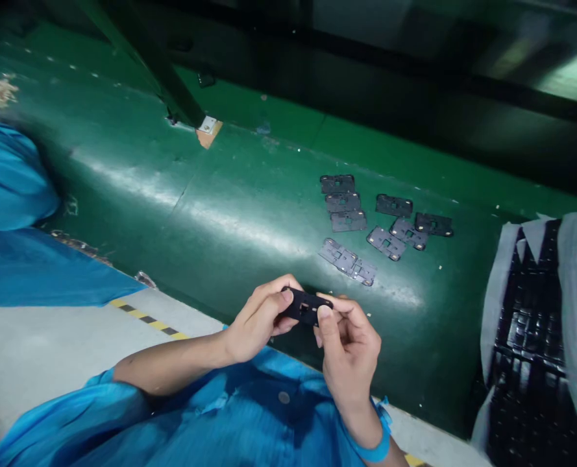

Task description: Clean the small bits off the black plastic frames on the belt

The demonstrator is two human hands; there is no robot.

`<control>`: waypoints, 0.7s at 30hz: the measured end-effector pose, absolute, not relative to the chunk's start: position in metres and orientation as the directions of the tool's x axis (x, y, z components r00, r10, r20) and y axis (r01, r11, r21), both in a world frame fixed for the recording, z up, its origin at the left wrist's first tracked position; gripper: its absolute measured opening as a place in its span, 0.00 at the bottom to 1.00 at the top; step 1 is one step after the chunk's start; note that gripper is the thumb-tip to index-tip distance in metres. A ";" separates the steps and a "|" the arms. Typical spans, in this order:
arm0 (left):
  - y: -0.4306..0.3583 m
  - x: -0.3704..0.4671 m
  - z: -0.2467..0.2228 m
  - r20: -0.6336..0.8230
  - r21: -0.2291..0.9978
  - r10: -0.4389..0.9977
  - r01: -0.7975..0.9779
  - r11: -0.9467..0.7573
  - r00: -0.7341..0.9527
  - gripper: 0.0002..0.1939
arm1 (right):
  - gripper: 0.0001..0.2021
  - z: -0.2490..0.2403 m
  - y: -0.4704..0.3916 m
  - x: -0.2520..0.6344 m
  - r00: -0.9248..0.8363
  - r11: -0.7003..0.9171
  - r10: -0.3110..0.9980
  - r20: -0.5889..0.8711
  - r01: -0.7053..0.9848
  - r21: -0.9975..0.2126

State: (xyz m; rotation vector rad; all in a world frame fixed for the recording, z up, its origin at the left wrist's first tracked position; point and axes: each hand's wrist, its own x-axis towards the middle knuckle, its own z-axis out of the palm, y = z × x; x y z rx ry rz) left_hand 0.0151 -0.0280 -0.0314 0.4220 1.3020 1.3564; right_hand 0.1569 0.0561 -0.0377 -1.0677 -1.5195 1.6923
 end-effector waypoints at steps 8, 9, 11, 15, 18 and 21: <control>-0.030 0.012 -0.038 -0.462 0.852 0.813 -0.433 0.295 -0.355 0.15 | 0.04 -0.036 0.055 0.153 -0.541 -0.113 0.828 -0.146 0.094 -0.989; -0.031 0.012 -0.039 -0.458 0.852 0.820 -0.434 0.293 -0.344 0.15 | 0.04 -0.036 0.055 0.153 -0.542 -0.130 0.825 -0.159 0.092 -0.987; -0.033 0.012 -0.040 -0.447 0.853 0.837 -0.433 0.292 -0.316 0.16 | 0.06 -0.037 0.056 0.152 -0.539 -0.172 0.821 -0.189 0.082 -0.982; -0.035 0.012 -0.039 -0.414 0.877 0.862 -0.381 0.292 -0.293 0.17 | 0.10 -0.044 0.057 0.149 -0.507 -0.250 0.826 -0.246 0.061 -0.966; -0.037 0.012 -0.040 -0.383 0.903 0.878 -0.315 0.291 -0.287 0.19 | 0.12 -0.049 0.057 0.146 -0.485 -0.273 0.830 -0.274 0.074 -0.959; -0.038 0.005 -0.041 -0.340 0.934 0.903 -0.205 0.293 -0.262 0.19 | 0.13 -0.050 0.060 0.145 -0.498 -0.245 0.825 -0.269 0.115 -0.963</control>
